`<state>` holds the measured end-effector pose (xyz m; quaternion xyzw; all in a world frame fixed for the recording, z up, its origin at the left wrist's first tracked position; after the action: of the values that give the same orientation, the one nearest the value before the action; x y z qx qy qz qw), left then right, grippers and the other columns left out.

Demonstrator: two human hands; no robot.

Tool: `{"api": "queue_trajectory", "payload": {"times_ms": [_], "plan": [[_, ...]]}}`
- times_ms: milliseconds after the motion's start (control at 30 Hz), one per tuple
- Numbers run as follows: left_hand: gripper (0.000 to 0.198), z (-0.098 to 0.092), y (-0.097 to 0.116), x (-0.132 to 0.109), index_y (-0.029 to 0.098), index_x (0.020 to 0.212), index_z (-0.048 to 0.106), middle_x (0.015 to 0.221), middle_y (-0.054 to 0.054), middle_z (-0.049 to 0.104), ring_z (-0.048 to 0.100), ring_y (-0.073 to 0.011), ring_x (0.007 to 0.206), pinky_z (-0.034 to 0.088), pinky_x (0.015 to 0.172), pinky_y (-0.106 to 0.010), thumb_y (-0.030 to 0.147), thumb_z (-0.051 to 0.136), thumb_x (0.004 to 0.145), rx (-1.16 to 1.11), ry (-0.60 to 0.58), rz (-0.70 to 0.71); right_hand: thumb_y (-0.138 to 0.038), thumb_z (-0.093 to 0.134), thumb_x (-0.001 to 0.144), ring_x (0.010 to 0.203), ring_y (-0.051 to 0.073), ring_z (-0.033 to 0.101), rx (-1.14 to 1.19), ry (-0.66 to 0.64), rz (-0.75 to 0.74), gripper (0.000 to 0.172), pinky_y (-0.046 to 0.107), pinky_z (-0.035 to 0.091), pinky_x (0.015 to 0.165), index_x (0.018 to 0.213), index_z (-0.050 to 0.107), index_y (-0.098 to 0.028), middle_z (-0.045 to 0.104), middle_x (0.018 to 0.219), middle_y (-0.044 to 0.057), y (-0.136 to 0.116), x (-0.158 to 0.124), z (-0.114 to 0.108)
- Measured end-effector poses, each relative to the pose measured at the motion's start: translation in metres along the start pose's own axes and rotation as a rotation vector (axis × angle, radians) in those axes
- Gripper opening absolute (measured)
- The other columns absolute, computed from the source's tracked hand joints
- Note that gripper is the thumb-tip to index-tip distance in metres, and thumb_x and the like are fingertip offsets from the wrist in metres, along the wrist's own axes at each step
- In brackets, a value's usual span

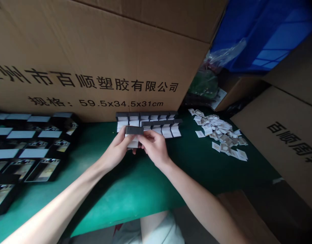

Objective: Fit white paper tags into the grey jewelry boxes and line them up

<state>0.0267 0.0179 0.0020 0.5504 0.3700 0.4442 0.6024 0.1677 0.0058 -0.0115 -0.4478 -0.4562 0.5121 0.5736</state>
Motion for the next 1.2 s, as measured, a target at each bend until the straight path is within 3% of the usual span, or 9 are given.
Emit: {"api": "queue_trajectory", "payload": {"times_ms": [333,533,667,833,1067,1200], "plan": [[0.028,-0.002,-0.001,0.002,0.021,0.100,0.060,0.079,-0.002,0.065,0.060,-0.0149,0.066,0.048,0.051,-0.024,0.048,0.067,0.096,-0.045,-0.043,0.006,-0.048,0.074,0.086,0.060,0.011,0.063,-0.040,0.003,-0.151,0.028,0.024,0.054,0.057,0.085,0.063,-0.022,0.063,0.072,-0.002,-0.008,-0.006,0.004],[0.027,-0.004,-0.003,0.002,0.020,0.104,0.062,0.082,-0.003,0.069,0.066,-0.0176,0.071,0.050,0.052,-0.024,0.045,0.070,0.094,-0.085,-0.076,0.010,-0.042,0.085,0.077,0.056,0.007,0.062,0.079,-0.014,-0.066,0.041,0.018,0.049,0.046,0.099,0.054,-0.025,0.058,0.087,-0.007,-0.003,-0.003,0.000],[0.023,-0.002,-0.002,0.002,0.020,0.100,0.066,0.082,-0.002,0.069,0.064,-0.0161,0.065,0.054,0.053,-0.025,0.041,0.073,0.092,-0.164,-0.085,0.019,-0.037,0.083,0.079,0.062,0.007,0.061,0.069,-0.087,-0.048,0.035,0.015,0.044,0.042,0.102,0.059,-0.026,0.060,0.092,-0.005,-0.005,-0.002,-0.002],[0.023,0.002,-0.001,0.002,0.017,0.105,0.071,0.085,-0.004,0.073,0.066,-0.0178,0.068,0.060,0.058,-0.028,0.036,0.066,0.094,-0.266,-0.120,-0.047,-0.031,0.076,0.082,0.064,0.007,0.059,0.033,-0.077,-0.022,0.031,0.017,0.045,0.044,0.110,0.065,-0.027,0.065,0.102,-0.001,-0.015,-0.001,-0.005],[0.024,-0.006,-0.006,0.003,0.020,0.105,0.072,0.100,-0.005,0.079,0.075,-0.0253,0.087,0.068,0.072,-0.036,0.029,0.072,0.083,-0.297,0.042,-0.162,-0.031,0.072,0.082,0.067,0.009,0.060,-0.013,-0.058,0.001,0.032,0.019,0.048,0.050,0.113,0.068,-0.026,0.070,0.110,0.001,-0.015,0.001,-0.008],[0.026,-0.007,-0.005,0.003,0.024,0.107,0.073,0.106,-0.007,0.078,0.075,-0.0284,0.093,0.067,0.068,-0.035,0.034,0.073,0.083,-0.204,0.053,-0.154,-0.032,0.074,0.081,0.071,0.010,0.062,-0.020,-0.063,0.030,0.032,0.020,0.050,0.053,0.111,0.067,-0.025,0.070,0.106,0.001,-0.013,0.003,-0.009]]}}
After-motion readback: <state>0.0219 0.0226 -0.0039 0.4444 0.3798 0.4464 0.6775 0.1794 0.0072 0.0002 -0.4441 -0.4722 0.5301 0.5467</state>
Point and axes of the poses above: each hand's wrist, its own x-axis towards the middle knuckle, its own z-axis out of the palm, y = z × x, the point moved 3 cm from there along x, towards the middle knuckle
